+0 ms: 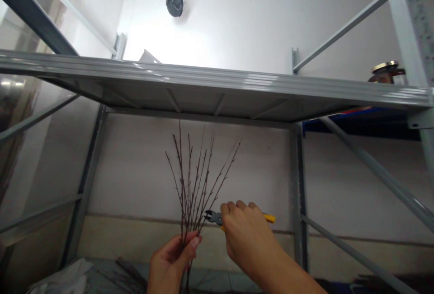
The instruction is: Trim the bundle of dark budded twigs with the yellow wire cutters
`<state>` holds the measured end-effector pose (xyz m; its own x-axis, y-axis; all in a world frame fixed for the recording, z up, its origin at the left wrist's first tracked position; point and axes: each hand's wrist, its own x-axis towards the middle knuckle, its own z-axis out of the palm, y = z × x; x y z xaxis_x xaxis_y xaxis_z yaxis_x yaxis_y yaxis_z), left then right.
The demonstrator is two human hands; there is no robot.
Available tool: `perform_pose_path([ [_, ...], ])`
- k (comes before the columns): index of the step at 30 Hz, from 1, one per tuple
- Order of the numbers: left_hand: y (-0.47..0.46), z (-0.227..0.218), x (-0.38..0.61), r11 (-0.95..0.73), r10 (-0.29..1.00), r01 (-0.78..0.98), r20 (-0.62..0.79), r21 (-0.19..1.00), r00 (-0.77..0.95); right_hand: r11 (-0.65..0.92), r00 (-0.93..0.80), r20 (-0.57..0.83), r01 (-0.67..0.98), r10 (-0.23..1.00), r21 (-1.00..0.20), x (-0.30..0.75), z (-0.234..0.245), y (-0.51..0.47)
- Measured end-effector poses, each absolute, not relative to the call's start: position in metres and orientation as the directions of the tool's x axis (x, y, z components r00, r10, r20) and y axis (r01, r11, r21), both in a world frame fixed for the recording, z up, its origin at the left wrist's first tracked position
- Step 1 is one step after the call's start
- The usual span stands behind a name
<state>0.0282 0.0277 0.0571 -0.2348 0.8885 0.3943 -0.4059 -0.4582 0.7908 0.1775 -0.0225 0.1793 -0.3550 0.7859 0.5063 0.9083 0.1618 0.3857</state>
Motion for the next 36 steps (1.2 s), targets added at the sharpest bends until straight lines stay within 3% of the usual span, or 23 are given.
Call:
perform_pose_path([
  [5,0.032,0.055,0.026,-0.452,0.892,-0.409,0.389,0.793,-0.232,0.162,-0.312,0.5,0.933,0.808,0.321,0.183,0.166,-0.01],
  [9,0.036,0.054,0.028,-0.439,0.899,-0.42,0.388,0.794,-0.205,0.186,-0.257,0.525,0.965,0.812,0.184,0.184,0.15,0.0],
  [15,0.046,0.052,0.026,-0.388,0.92,-0.479,0.363,0.787,-0.148,0.312,-0.14,0.572,0.926,0.808,-0.214,0.182,0.145,0.013],
  [19,0.048,0.05,0.023,-0.329,0.94,-0.512,0.326,0.793,-0.1,0.466,-0.136,0.551,0.717,0.823,-0.518,0.174,0.144,0.02],
  [22,0.044,0.05,0.023,-0.3,0.945,-0.509,0.323,0.807,-0.046,0.515,-0.128,0.548,0.565,0.826,-0.645,0.164,0.141,0.024],
  [29,0.024,0.054,0.009,-0.397,0.888,-0.41,0.457,0.821,0.053,0.62,-0.113,0.632,0.384,0.767,-0.684,0.159,0.149,0.028],
  [36,0.018,0.038,-0.011,-0.373,0.903,-0.311,0.419,0.874,0.095,0.653,-0.106,0.666,0.355,0.739,-0.668,0.167,0.166,0.023],
])
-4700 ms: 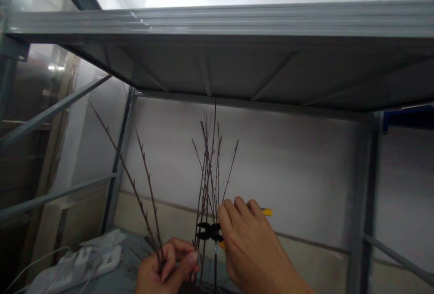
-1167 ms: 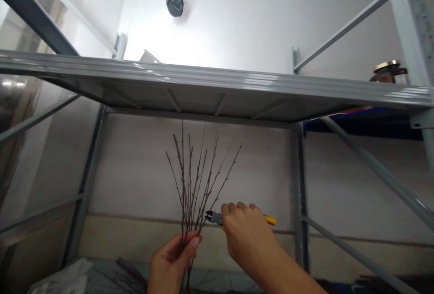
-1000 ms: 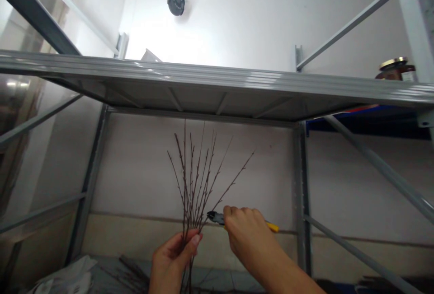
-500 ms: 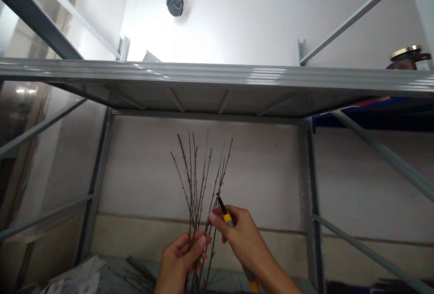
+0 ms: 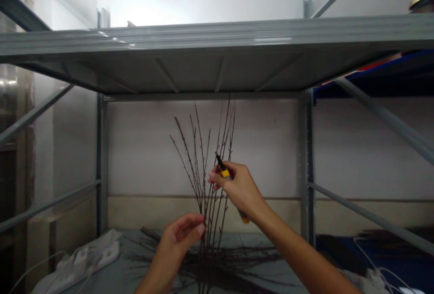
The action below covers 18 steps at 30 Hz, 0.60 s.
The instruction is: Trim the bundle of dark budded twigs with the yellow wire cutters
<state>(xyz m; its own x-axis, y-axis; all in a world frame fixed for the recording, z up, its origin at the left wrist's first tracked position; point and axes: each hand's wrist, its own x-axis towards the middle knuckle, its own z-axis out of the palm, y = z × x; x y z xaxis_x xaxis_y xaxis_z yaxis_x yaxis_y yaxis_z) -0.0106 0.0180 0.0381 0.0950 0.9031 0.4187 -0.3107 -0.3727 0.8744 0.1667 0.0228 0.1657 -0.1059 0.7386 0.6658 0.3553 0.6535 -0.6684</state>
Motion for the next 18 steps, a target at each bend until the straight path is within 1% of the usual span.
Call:
perform_pose_path([
  [5,0.015,0.029,-0.012,-0.317,0.888,-0.275,0.386,0.907,0.249,0.668,-0.129,0.674,0.354,0.728,-0.654,0.168,0.168,0.022],
  [10,0.015,0.025,-0.009,-0.313,0.87,-0.298,0.398,0.902,0.291,0.652,-0.106,0.669,0.378,0.735,-0.657,0.173,0.172,0.022],
  [14,0.018,0.021,-0.004,-0.324,0.864,-0.351,0.426,0.879,0.269,0.638,-0.071,0.673,0.403,0.736,-0.656,0.178,0.176,0.019],
  [18,0.024,0.015,0.001,-0.342,0.892,-0.375,0.424,0.862,0.16,0.646,-0.064,0.689,0.42,0.722,-0.638,0.182,0.175,0.018],
])
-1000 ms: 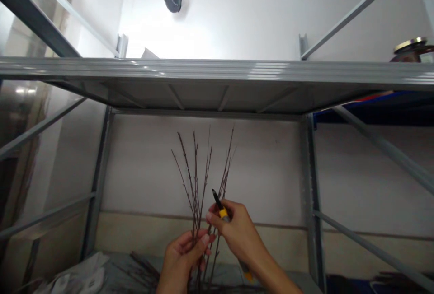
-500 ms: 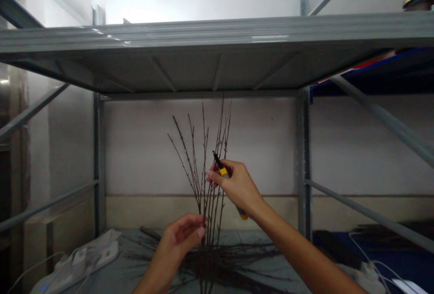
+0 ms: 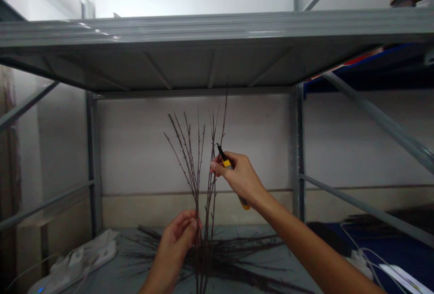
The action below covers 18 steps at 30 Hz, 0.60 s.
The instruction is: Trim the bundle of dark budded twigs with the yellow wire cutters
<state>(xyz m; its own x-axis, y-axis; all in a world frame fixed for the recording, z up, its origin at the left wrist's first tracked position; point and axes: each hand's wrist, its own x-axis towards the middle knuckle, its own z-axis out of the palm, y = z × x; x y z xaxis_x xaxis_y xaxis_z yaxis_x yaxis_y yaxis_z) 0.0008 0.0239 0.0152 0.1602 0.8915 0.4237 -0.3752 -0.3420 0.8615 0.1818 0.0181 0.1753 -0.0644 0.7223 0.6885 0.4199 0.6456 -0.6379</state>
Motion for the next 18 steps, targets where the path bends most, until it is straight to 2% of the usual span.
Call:
perform_pose_path([
  [9,0.023,0.016,0.005,-0.35,0.901,-0.479,0.429,0.805,0.063,0.661,-0.072,0.699,0.409,0.711,-0.629,0.186,0.17,0.023],
  [18,0.014,0.006,-0.009,-0.223,0.877,-0.498,0.395,0.838,0.273,0.663,-0.04,0.712,0.404,0.701,-0.63,0.188,0.172,0.027],
])
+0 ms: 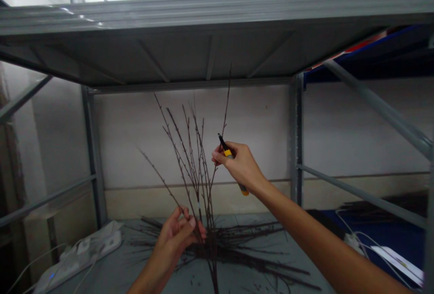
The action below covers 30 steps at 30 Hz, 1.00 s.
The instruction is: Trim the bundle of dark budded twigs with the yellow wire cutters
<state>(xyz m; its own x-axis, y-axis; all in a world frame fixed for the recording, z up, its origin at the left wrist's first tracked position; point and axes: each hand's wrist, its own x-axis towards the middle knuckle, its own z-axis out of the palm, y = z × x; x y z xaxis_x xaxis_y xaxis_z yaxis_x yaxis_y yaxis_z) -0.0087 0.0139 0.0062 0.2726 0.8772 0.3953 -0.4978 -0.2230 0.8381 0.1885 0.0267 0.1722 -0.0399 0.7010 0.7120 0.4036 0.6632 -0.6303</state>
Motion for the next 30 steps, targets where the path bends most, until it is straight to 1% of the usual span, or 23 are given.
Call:
perform_pose_path([
  [5,0.015,0.005,-0.012,-0.238,0.858,-0.512,0.425,0.825,0.287,0.657,-0.034,0.708,0.405,0.706,-0.636,0.189,0.17,0.03],
  [9,0.015,0.011,-0.011,-0.27,0.859,-0.501,0.441,0.822,0.26,0.654,-0.036,0.706,0.414,0.707,-0.633,0.187,0.172,0.027],
  [16,0.018,0.027,-0.005,-0.355,0.894,-0.489,0.442,0.797,0.072,0.65,-0.033,0.709,0.431,0.704,-0.626,0.185,0.179,0.022],
  [20,0.022,0.036,0.001,-0.386,0.892,-0.503,0.451,0.773,0.009,0.66,-0.047,0.713,0.425,0.699,-0.619,0.184,0.18,0.023],
  [25,0.026,0.042,0.006,-0.372,0.899,-0.556,0.438,0.743,-0.017,0.665,-0.054,0.712,0.413,0.7,-0.623,0.185,0.178,0.025],
  [30,0.029,0.049,0.008,-0.325,0.915,-0.597,0.404,0.734,-0.002,0.665,-0.061,0.709,0.41,0.703,-0.624,0.185,0.179,0.025],
])
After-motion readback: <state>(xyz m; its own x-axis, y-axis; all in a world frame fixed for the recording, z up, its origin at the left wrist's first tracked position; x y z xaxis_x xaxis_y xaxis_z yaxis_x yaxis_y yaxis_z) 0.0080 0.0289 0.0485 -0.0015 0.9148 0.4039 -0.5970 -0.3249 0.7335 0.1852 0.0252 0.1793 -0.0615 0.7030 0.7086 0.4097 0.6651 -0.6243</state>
